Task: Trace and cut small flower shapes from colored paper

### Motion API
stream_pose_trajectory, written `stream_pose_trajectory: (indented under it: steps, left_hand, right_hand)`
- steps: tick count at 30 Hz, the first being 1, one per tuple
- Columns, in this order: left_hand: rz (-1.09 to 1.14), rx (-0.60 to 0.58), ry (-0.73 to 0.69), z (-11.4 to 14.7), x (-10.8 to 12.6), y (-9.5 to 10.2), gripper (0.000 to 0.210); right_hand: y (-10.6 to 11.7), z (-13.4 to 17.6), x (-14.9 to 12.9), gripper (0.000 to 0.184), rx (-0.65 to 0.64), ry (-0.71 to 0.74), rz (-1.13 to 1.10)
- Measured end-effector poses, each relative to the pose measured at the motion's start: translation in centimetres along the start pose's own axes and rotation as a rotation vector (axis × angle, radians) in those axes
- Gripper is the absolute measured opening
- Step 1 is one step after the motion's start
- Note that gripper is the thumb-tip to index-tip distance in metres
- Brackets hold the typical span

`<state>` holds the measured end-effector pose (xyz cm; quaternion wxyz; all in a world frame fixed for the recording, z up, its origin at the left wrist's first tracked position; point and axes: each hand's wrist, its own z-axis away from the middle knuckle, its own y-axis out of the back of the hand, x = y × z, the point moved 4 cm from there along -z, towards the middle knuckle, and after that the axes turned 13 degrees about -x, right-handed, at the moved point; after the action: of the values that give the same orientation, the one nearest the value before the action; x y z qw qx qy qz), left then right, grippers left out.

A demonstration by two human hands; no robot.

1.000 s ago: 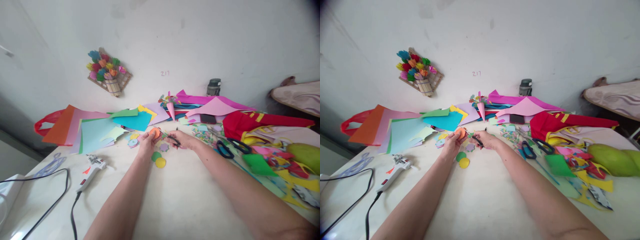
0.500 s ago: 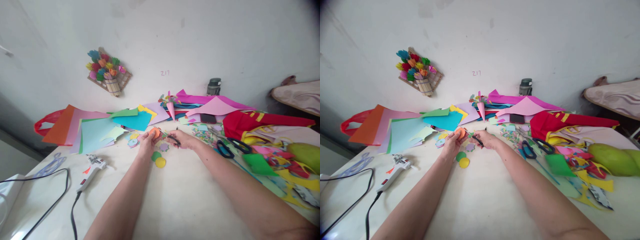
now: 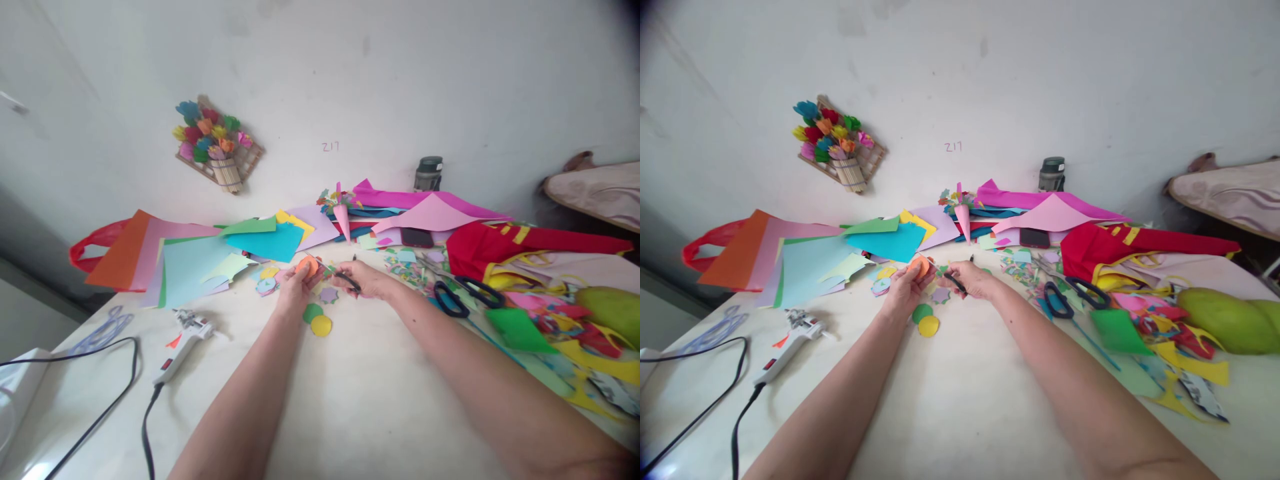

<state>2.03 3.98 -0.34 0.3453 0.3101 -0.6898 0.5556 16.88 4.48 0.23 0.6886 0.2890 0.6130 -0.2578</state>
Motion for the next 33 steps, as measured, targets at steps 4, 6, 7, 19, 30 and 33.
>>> stream_pose_trajectory:
  steps: [4,6,7,19,30,33]
  left_hand:
    - [0.032,0.025,-0.016,0.0,0.1,-0.1,0.013]
    - [0.054,0.031,-0.045,0.0,0.2,-0.1,0.011]
    - [0.058,0.035,-0.053,0.0,0.2,-0.1,0.011]
    - [-0.012,0.002,-0.020,0.1,-0.1,-0.3,0.016]
    - [-0.028,0.005,-0.005,0.2,0.0,-0.6,0.015]
    - [-0.018,-0.001,-0.015,0.2,0.0,-0.6,0.014]
  right_hand:
    - [0.1,-0.2,0.3,0.022,0.000,-0.003,-0.042]
    - [0.2,-0.3,0.4,0.022,-0.002,-0.013,-0.054]
    - [0.2,-0.4,0.4,0.022,-0.003,-0.015,-0.054]
    - [-0.8,1.2,-1.7,0.025,0.010,-0.028,0.015]
    - [-0.6,0.9,-1.5,0.026,0.015,0.000,0.018]
    - [-0.5,0.8,-1.2,0.025,0.031,-0.005,0.023]
